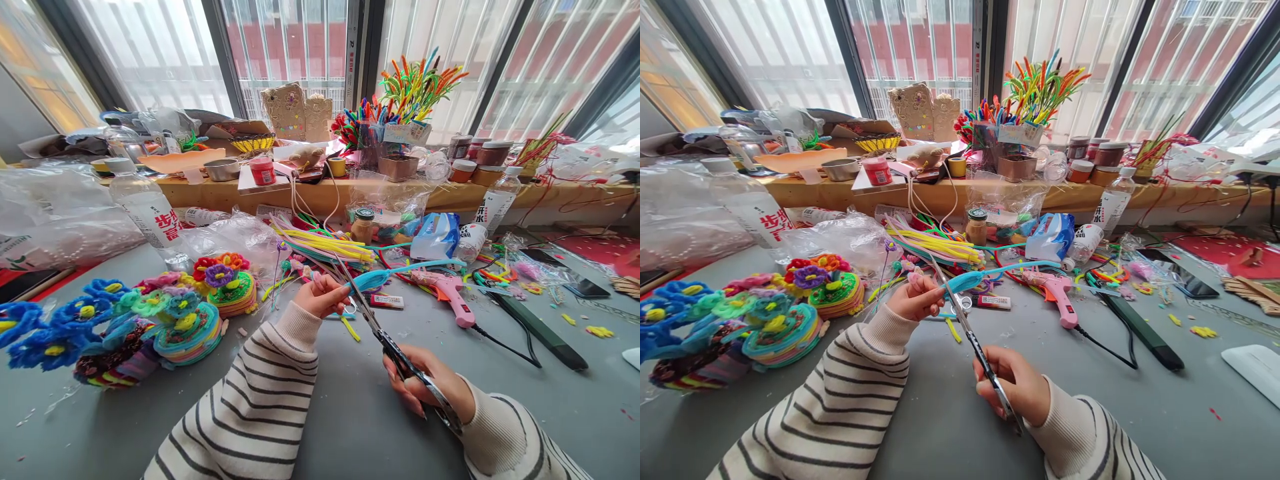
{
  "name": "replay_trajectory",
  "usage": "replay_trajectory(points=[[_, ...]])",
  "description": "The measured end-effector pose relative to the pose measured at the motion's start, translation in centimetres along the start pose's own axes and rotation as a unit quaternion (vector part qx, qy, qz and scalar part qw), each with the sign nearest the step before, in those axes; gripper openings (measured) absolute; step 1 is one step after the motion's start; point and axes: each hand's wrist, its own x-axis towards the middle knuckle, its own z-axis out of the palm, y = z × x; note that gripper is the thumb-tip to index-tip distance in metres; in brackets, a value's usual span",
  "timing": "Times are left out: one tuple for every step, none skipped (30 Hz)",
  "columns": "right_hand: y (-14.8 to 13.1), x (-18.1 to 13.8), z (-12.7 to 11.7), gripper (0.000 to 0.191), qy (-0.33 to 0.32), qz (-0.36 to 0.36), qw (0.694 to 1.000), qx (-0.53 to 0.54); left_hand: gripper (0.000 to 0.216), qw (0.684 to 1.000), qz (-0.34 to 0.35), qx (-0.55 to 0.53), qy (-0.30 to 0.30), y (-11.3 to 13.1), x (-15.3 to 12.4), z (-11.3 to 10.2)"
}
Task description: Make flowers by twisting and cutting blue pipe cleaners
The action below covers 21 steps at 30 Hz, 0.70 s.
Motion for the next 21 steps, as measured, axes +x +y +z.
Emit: replay_trajectory(points=[[-0.1,0.0,0.0,0.04,0.001,0.003,1.0,-0.005,0.027,1.0,-0.001,-0.001,-0.001,0.0,0.0,0.0],[-0.1,0.0,0.1,0.039,0.002,0.007,1.0,-0.009,0.027,1.0,-0.001,-0.004,-0.001,0.0,0.0,0.0],[-0.2,-0.1,0.2,0.039,0.005,0.012,1.0,-0.012,0.026,1.0,-0.001,-0.006,0.001,0.0,0.0,0.0],[-0.3,-0.1,0.3,0.04,0.008,0.018,1.0,-0.014,0.026,1.0,0.0,-0.01,0.002,0.0,0.0,0.0],[-0.4,-0.2,0.4,0.04,0.011,0.023,1.0,-0.018,0.027,1.0,0.003,-0.014,0.005,0.0,0.1,0.1],[-0.5,-0.2,0.5,0.041,0.012,0.026,0.999,-0.024,0.027,1.0,0.005,-0.019,0.006,0.0,0.1,0.1],[-0.6,-0.3,0.6,0.042,0.013,0.028,0.999,-0.031,0.028,1.0,0.006,-0.023,0.008,0.0,0.1,0.2],[-0.6,-0.3,0.6,0.042,0.013,0.029,0.999,-0.039,0.028,1.0,0.007,-0.027,0.01,-0.1,0.1,0.2],[-0.6,-0.3,0.7,0.042,0.011,0.03,0.998,-0.046,0.028,0.999,0.008,-0.029,0.01,-0.1,0.1,0.2],[-0.6,-0.3,0.7,0.042,0.009,0.031,0.998,-0.051,0.028,0.999,0.009,-0.03,0.009,-0.1,0.1,0.2],[-0.6,-0.3,0.7,0.042,0.006,0.032,0.998,-0.055,0.028,1.0,0.008,-0.029,0.007,-0.1,0.1,0.1],[-0.6,-0.3,0.8,0.042,0.003,0.03,0.998,-0.059,0.027,1.0,0.007,-0.029,0.002,-0.1,0.2,0.1],[-0.7,-0.3,0.8,0.042,0.0,0.025,0.998,-0.063,0.027,1.0,0.005,-0.028,-0.001,-0.1,0.2,0.0],[-0.8,-0.3,0.8,0.042,-0.002,0.018,0.998,-0.067,0.027,1.0,0.004,-0.027,-0.004,0.0,0.1,0.0],[-0.9,-0.4,0.8,0.042,-0.005,0.011,0.997,-0.07,0.027,1.0,0.002,-0.025,-0.007,0.1,0.1,-0.1],[-1.1,-0.4,0.8,0.043,-0.009,0.005,0.997,-0.072,0.027,1.0,-0.002,-0.023,-0.011,0.2,0.1,-0.1],[-1.3,-0.4,0.8,0.043,-0.014,0.002,0.997,-0.072,0.028,1.0,-0.007,-0.02,-0.016,0.2,0.0,-0.1],[-1.5,-0.5,0.8,0.044,-0.019,0.002,0.997,-0.071,0.028,1.0,-0.012,-0.017,-0.022,0.3,-0.1,-0.1],[-1.6,-0.5,0.8,0.045,-0.022,0.005,0.997,-0.07,0.028,0.999,-0.017,-0.014,-0.028,0.4,-0.2,0.0],[-1.7,-0.6,0.8,0.045,-0.023,0.008,0.997,-0.071,0.028,0.999,-0.022,-0.011,-0.032,0.5,-0.2,0.0],[-1.7,-0.6,0.8,0.045,-0.02,0.01,0.997,-0.074,0.028,0.999,-0.027,-0.008,-0.033,0.5,-0.3,0.0]])
